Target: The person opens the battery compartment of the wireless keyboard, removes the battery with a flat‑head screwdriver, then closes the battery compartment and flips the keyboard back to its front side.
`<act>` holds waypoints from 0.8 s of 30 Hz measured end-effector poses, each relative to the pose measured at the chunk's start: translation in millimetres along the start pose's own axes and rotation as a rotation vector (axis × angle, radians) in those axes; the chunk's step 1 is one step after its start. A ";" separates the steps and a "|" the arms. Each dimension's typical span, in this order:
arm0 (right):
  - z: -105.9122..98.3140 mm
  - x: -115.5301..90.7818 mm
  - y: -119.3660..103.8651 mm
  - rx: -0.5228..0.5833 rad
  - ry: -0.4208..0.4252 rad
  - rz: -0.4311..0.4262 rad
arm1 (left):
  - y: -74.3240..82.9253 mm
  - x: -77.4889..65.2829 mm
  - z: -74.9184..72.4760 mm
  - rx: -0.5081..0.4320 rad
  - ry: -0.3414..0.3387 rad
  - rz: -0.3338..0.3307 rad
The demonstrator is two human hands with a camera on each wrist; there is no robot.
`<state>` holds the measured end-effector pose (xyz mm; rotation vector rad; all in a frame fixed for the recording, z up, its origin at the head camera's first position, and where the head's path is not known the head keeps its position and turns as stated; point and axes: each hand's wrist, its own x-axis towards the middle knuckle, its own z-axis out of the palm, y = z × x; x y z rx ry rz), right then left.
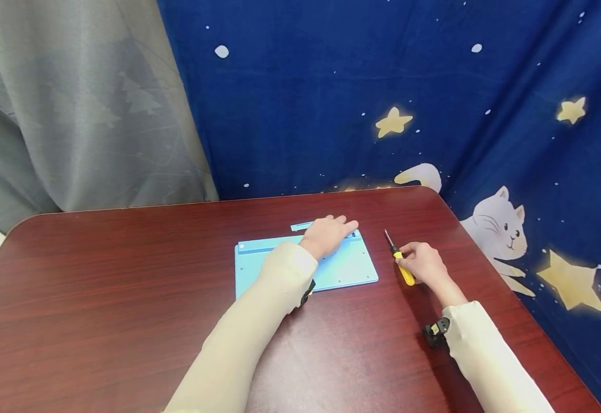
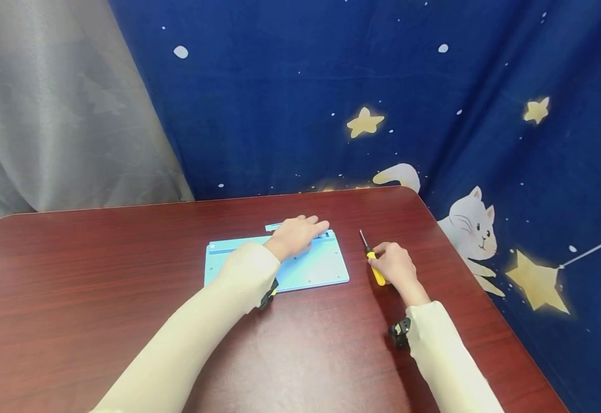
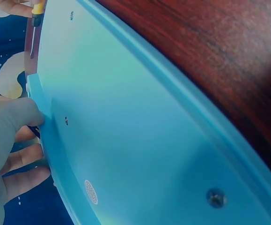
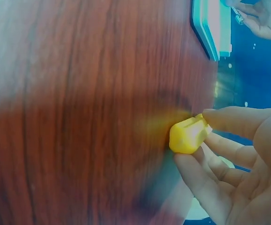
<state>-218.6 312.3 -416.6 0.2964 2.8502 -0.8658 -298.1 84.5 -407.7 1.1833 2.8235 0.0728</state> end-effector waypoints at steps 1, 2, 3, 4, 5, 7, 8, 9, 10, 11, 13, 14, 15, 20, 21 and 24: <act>-0.4 -0.3 0.5 -0.002 0.000 -0.001 | 0.1 0.0 0.4 0.001 0.001 -0.001; -0.7 -0.6 1.0 -0.002 0.000 0.001 | 0.2 0.1 0.8 0.001 0.002 -0.002; -0.9 -1.0 1.3 0.000 -0.002 0.002 | 0.3 0.2 1.2 -0.001 0.003 -0.002; -1.2 -1.5 1.4 0.002 -0.002 0.002 | 0.4 0.3 1.5 -0.003 0.004 -0.003; -1.4 -1.9 1.6 0.004 -0.003 0.001 | 0.5 0.5 1.7 -0.006 0.005 -0.004; -2.1 -2.6 1.7 0.008 -0.007 -0.003 | 0.7 0.8 2.1 -0.008 0.008 -0.006; -2.2 -2.6 2.1 0.009 -0.007 -0.004 | 0.7 1.0 2.2 -0.010 0.010 -0.006; -2.4 -2.7 2.4 0.010 -0.007 -0.006 | 0.8 1.2 2.2 -0.012 0.010 -0.006; -2.6 -2.5 2.8 0.009 -0.006 -0.007 | 0.9 1.4 2.2 -0.014 0.011 -0.006; -3.0 -2.5 3.1 0.010 -0.008 -0.013 | 0.8 1.6 2.2 -0.016 0.011 -0.006; -3.3 -1.8 3.9 0.009 -0.008 -0.016 | 0.9 2.0 2.3 -0.021 0.011 -0.006; -3.5 -1.6 4.0 0.007 -0.007 -0.015 | 0.8 2.1 2.4 -0.023 0.011 -0.007; -3.8 -1.5 4.0 0.005 -0.006 -0.015 | 0.8 2.2 2.6 -0.022 0.010 -0.007; -7.9 -2.9 -0.4 -0.035 0.008 0.018 | 0.6 2.3 3.3 -0.020 0.011 -0.010; -9.1 -3.5 -1.9 -0.048 0.012 0.026 | 0.6 2.4 3.3 -0.021 0.012 -0.009; -12.1 -5.1 -6.5 -0.089 0.032 0.036 | 0.5 2.4 3.3 -0.024 0.012 -0.007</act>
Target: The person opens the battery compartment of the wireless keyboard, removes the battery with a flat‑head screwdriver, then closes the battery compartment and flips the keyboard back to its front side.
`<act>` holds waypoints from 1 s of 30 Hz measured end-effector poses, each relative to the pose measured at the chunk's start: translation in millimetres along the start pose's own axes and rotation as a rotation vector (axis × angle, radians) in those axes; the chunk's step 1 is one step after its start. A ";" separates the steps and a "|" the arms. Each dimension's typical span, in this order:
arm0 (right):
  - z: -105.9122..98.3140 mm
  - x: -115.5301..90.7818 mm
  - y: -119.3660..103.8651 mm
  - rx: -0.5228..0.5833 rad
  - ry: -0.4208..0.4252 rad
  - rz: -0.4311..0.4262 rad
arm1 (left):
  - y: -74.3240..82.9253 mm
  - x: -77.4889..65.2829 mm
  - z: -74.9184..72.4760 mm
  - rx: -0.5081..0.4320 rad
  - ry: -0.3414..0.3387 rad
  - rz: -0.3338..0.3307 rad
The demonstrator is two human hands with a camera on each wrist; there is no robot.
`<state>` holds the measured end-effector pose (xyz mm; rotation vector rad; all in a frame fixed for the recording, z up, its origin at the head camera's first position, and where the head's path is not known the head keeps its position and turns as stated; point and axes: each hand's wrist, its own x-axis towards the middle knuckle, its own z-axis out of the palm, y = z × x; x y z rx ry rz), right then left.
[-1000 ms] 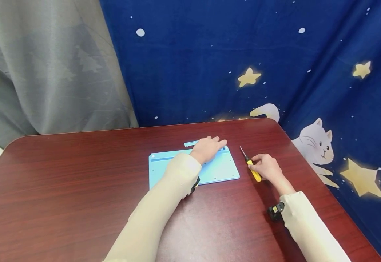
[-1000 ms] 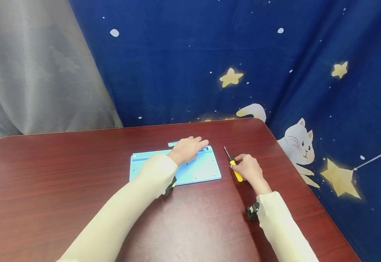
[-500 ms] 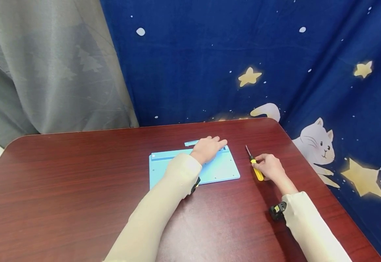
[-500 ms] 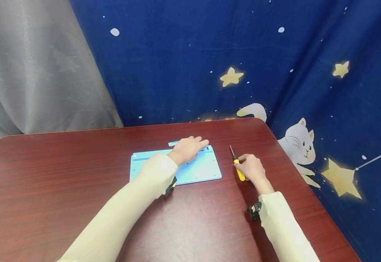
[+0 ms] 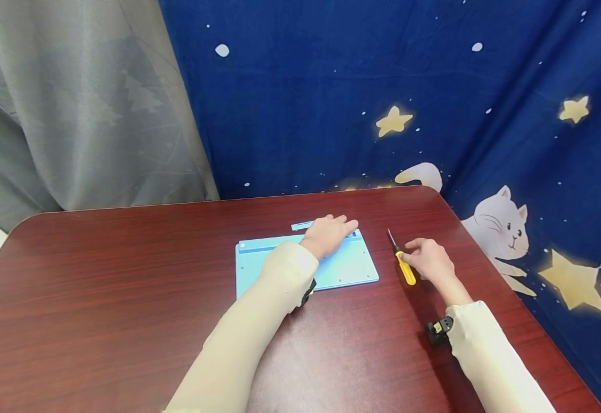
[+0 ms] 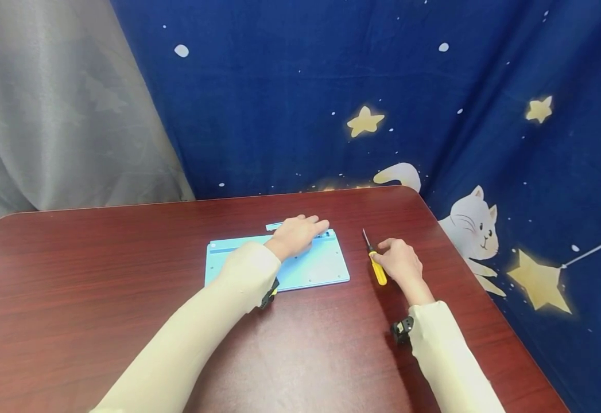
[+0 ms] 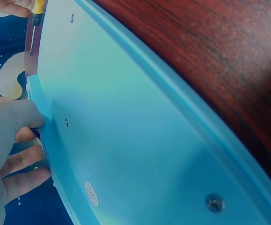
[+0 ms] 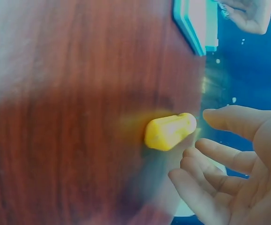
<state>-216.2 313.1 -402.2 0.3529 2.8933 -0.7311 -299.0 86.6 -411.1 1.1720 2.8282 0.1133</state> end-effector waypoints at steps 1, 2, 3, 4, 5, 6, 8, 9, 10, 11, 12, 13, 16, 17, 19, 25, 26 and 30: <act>-1.0 -0.8 -1.8 -0.011 0.007 -0.003 | 0.0 0.1 -0.1 0.001 0.000 0.001; -1.7 -1.3 -3.4 -0.020 0.013 -0.009 | 0.0 0.1 -0.2 0.002 0.000 0.002; -2.0 -1.8 -5.0 -0.025 0.019 -0.015 | -0.1 0.2 -0.2 0.006 0.000 0.003; -2.2 -2.4 -6.6 -0.029 0.025 -0.024 | -0.1 0.1 -0.4 0.008 0.000 0.003; -2.1 -3.1 -8.5 -0.029 0.029 -0.036 | 0.0 0.0 -0.5 0.011 0.001 0.003; -1.9 -3.9 -10.5 -0.023 0.030 -0.047 | 0.0 0.0 -0.6 0.014 0.003 0.002; -0.1 -5.3 -14.1 -0.007 0.028 -0.077 | 0.2 0.1 -0.7 0.024 0.006 0.002; 1.2 -6.0 -16.1 0.000 0.027 -0.094 | 0.2 0.1 -0.9 0.030 0.008 0.002; 2.6 -6.7 -18.2 0.007 0.026 -0.112 | 0.4 0.1 -1.1 0.033 0.010 0.001; 4.3 -7.3 -20.5 0.015 0.026 -0.130 | 0.5 0.1 -1.1 0.037 0.010 0.001; 5.9 -7.6 -22.7 0.022 0.026 -0.151 | 0.5 0.2 -1.3 0.039 0.010 -0.001; 8.0 -7.7 -25.0 0.030 0.026 -0.171 | 0.6 0.1 -1.5 0.040 0.009 -0.003; 15.1 -6.8 -31.9 0.047 0.030 -0.225 | 0.8 0.1 -1.7 0.039 0.010 -0.011; 17.7 -6.3 -34.1 0.055 0.029 -0.242 | 0.8 0.0 -1.6 0.037 0.011 -0.013; 23.1 -5.0 -37.5 0.067 0.027 -0.266 | 0.9 0.0 -1.4 0.038 0.018 -0.014; 38.3 -1.5 -43.7 0.089 0.043 -0.287 | 1.8 -0.5 -0.5 0.055 0.042 -0.012; 40.2 -1.2 -44.1 0.092 0.047 -0.286 | 2.0 -0.6 -0.4 0.060 0.044 -0.013; 45.9 -0.5 -45.7 0.116 0.058 -0.281 | 2.4 -0.8 0.1 0.069 0.052 -0.017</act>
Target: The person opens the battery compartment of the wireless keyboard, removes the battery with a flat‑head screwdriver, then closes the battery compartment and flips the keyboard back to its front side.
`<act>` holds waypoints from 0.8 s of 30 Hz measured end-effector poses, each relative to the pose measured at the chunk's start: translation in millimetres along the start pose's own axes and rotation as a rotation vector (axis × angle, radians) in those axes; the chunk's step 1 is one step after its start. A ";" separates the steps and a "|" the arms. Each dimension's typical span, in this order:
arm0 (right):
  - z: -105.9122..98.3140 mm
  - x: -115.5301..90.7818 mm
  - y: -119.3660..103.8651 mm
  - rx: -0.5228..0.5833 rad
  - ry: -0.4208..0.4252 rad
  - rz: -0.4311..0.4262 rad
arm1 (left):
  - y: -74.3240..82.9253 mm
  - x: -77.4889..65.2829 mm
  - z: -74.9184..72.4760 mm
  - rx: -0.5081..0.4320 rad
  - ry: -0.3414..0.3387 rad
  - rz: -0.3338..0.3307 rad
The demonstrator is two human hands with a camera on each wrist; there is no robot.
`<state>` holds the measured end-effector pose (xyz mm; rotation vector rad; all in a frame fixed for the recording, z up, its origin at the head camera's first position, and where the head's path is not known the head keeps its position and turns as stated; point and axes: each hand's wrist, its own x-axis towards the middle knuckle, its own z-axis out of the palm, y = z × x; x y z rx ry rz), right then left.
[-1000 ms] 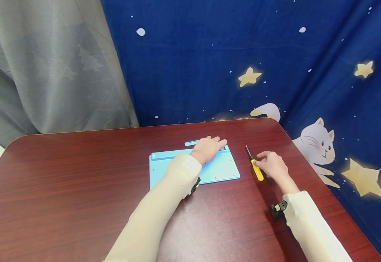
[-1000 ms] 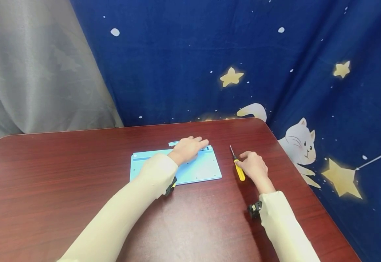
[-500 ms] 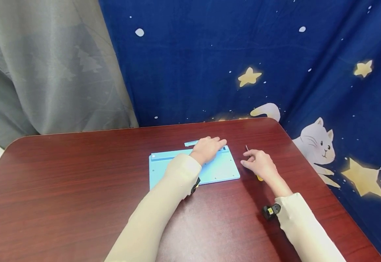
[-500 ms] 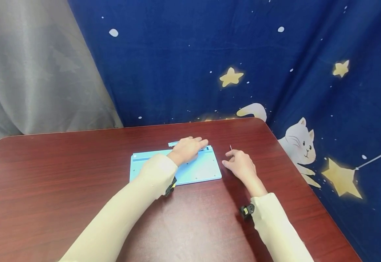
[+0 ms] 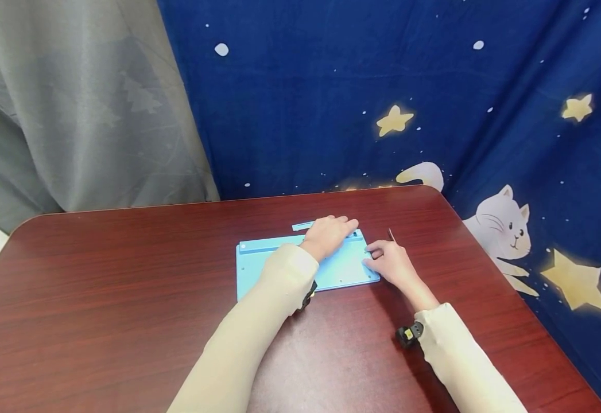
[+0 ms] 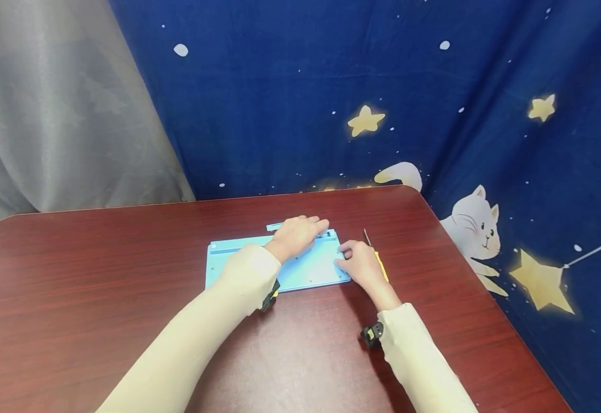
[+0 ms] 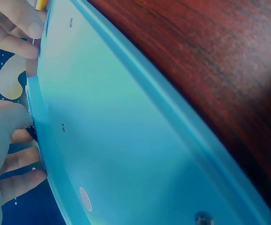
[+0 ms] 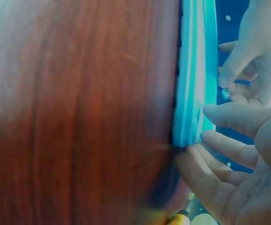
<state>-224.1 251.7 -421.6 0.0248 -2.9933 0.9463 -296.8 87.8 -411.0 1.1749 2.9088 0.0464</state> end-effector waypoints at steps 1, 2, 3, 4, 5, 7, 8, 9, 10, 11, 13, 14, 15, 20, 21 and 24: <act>0.7 0.0 -0.2 0.005 0.002 0.003 | 0.0 0.1 -0.1 -0.002 -0.001 0.000; 1.4 0.0 -0.2 0.012 0.003 0.008 | 0.0 0.2 -0.3 -0.006 -0.001 0.000; 1.9 -0.1 -0.2 0.020 0.004 0.012 | -0.2 0.4 -0.3 -0.009 -0.002 0.000; 2.2 -0.1 -0.1 0.024 0.003 0.016 | -0.5 0.5 -0.4 -0.017 -0.003 -0.002; 2.4 -0.3 -0.1 0.030 0.002 0.022 | -0.8 0.4 -0.6 -0.026 -0.004 -0.004; 2.4 -0.5 -0.3 0.036 0.005 0.022 | -1.7 0.0 -0.9 -0.048 -0.002 -0.009; 2.6 -0.8 -0.2 0.038 0.004 0.025 | -2.3 -0.4 -0.9 -0.061 0.005 -0.011; 2.6 -1.0 -0.5 0.041 0.004 0.028 | -2.8 -0.7 -0.8 -0.076 0.012 -0.014; 2.5 -1.0 -0.5 0.042 0.003 0.029 | -3.4 -0.9 -0.9 -0.095 0.024 -0.016; 2.6 -0.9 -0.5 0.043 0.003 0.030 | -4.1 -1.0 -0.8 -0.112 0.038 -0.019; 2.7 -0.5 -0.3 0.044 0.001 0.028 | -5.6 -1.7 -0.6 -0.152 0.073 -0.019; 2.8 -0.4 -0.4 0.045 0.002 0.033 | -6.4 -2.1 -0.8 -0.173 0.094 -0.017; 2.8 -0.2 -0.6 0.047 0.003 0.033 | -7.2 -2.5 -0.8 -0.195 0.114 -0.013; 3.5 0.3 0.6 0.052 0.010 0.031 | -10.7 -4.4 -2.3 -0.280 0.177 0.023; 4.0 0.2 1.2 0.053 0.013 0.028 | -11.3 -4.8 -2.7 -0.288 0.176 0.031; 5.4 -0.5 2.7 0.056 0.021 0.025 | -13.0 -6.2 -4.1 -0.299 0.155 0.041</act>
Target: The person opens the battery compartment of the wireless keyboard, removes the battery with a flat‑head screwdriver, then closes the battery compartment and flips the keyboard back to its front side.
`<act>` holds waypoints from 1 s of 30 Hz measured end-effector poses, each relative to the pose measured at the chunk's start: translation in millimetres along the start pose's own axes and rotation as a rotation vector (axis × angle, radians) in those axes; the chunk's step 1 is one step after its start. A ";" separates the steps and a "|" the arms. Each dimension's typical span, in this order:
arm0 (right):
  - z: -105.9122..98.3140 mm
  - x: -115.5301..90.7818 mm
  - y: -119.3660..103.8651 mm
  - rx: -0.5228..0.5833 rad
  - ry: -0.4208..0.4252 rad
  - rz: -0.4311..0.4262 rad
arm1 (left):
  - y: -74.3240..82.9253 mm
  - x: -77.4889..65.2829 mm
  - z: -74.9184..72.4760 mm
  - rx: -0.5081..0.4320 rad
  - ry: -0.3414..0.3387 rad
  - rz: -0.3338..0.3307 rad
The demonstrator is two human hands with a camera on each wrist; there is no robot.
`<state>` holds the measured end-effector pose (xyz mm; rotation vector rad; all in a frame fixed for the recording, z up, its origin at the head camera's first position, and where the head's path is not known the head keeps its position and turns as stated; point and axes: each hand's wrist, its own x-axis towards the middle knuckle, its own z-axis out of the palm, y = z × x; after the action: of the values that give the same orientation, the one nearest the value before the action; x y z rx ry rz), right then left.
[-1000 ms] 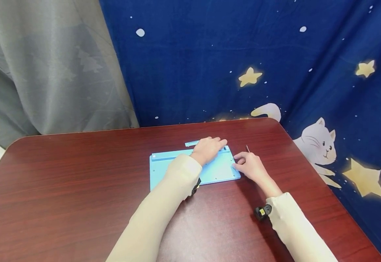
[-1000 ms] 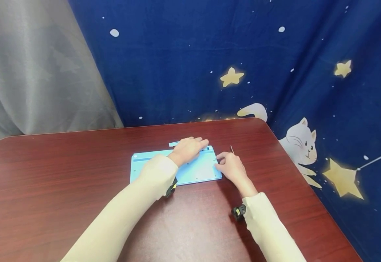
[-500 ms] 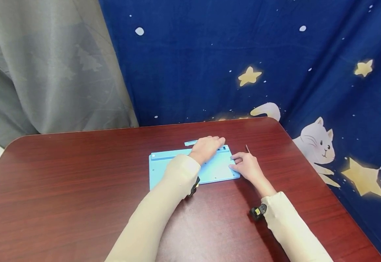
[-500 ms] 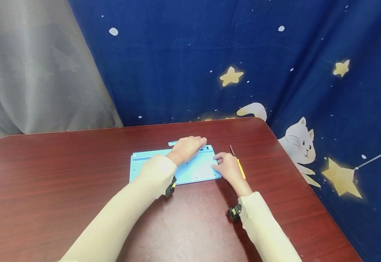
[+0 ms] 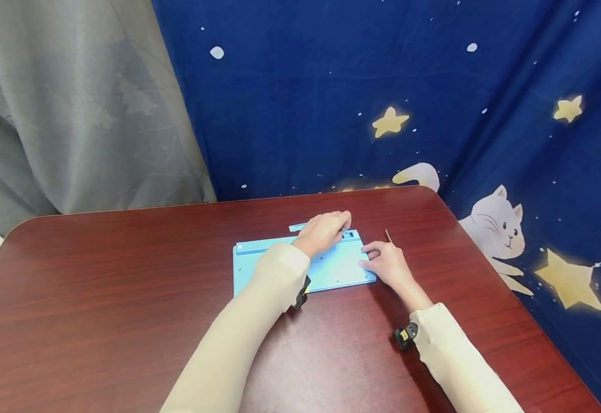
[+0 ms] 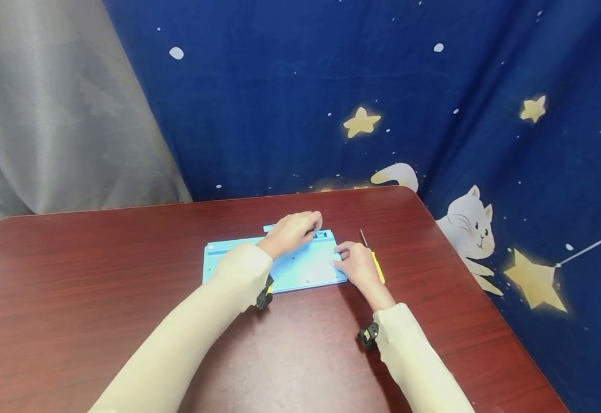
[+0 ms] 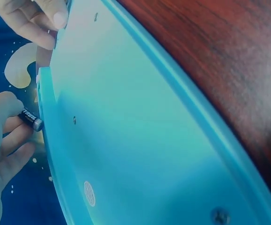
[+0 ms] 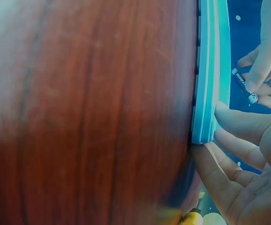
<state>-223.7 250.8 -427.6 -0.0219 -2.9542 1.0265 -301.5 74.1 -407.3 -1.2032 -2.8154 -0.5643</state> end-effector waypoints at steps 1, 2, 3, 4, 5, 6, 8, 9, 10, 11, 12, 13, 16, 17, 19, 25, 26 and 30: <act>0.4 -0.3 0.3 0.002 0.003 0.000 | -0.5 -0.5 -0.6 0.001 -0.008 -0.002; 0.7 -0.6 0.5 0.003 0.004 0.000 | -1.1 -1.2 -1.2 0.004 -0.013 -0.002; 0.8 -0.9 0.4 0.005 0.005 0.000 | -1.8 -1.8 -1.7 0.009 -0.017 -0.003; 0.7 -1.2 0.2 0.005 0.003 0.000 | -2.4 -2.4 -2.5 0.010 -0.019 -0.004; 0.5 -1.4 -0.1 0.006 0.001 0.003 | -2.9 -3.0 -3.3 0.008 -0.019 -0.004; 0.1 -1.6 -0.4 0.007 -0.001 0.004 | -3.5 -3.5 -4.3 0.005 -0.017 -0.004; -0.6 -1.7 -0.8 0.006 -0.002 0.007 | -4.4 -4.2 -6.5 -0.007 -0.007 -0.002; -0.8 -1.8 -1.1 0.006 -0.004 0.007 | -4.9 -4.5 -7.8 -0.010 -0.003 -0.001; -1.1 -1.7 -1.1 0.006 -0.005 0.007 | -5.0 -4.7 -9.4 -0.018 0.003 0.002; -1.3 -1.7 -1.2 0.007 -0.004 0.007 | -5.2 -4.9 -11.1 -0.020 0.008 0.005; -1.5 -1.6 -1.3 0.009 -0.005 0.006 | -5.5 -4.9 -12.6 -0.019 0.014 0.010; -1.7 -1.5 -1.2 0.009 -0.006 0.005 | -5.7 -4.8 -14.2 -0.014 0.017 0.018; -1.9 -1.2 -1.0 0.007 -0.005 0.003 | -6.3 -5.4 -19.3 0.006 0.017 0.034; -1.8 -1.0 -1.1 0.006 -0.005 0.003 | -6.7 -6.0 -21.1 0.014 0.015 0.035; -1.6 -0.7 -0.6 0.002 -0.002 0.003 | -7.7 -7.7 -24.7 0.026 0.006 0.028; -1.5 -0.7 0.7 -0.004 -0.007 0.005 | -14.3 -14.9 -32.1 0.061 -0.016 -0.006; -1.4 -0.7 0.6 -0.006 -0.008 0.005 | -15.9 -16.3 -32.9 0.071 -0.019 -0.008; -1.1 -1.0 -0.4 -0.004 -0.005 0.000 | -22.6 -21.9 -35.7 0.101 -0.031 -0.012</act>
<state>-222.6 251.1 -426.4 -0.0202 -2.9606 1.0216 -306.1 32.4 -384.7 -1.1878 -2.8401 -0.4025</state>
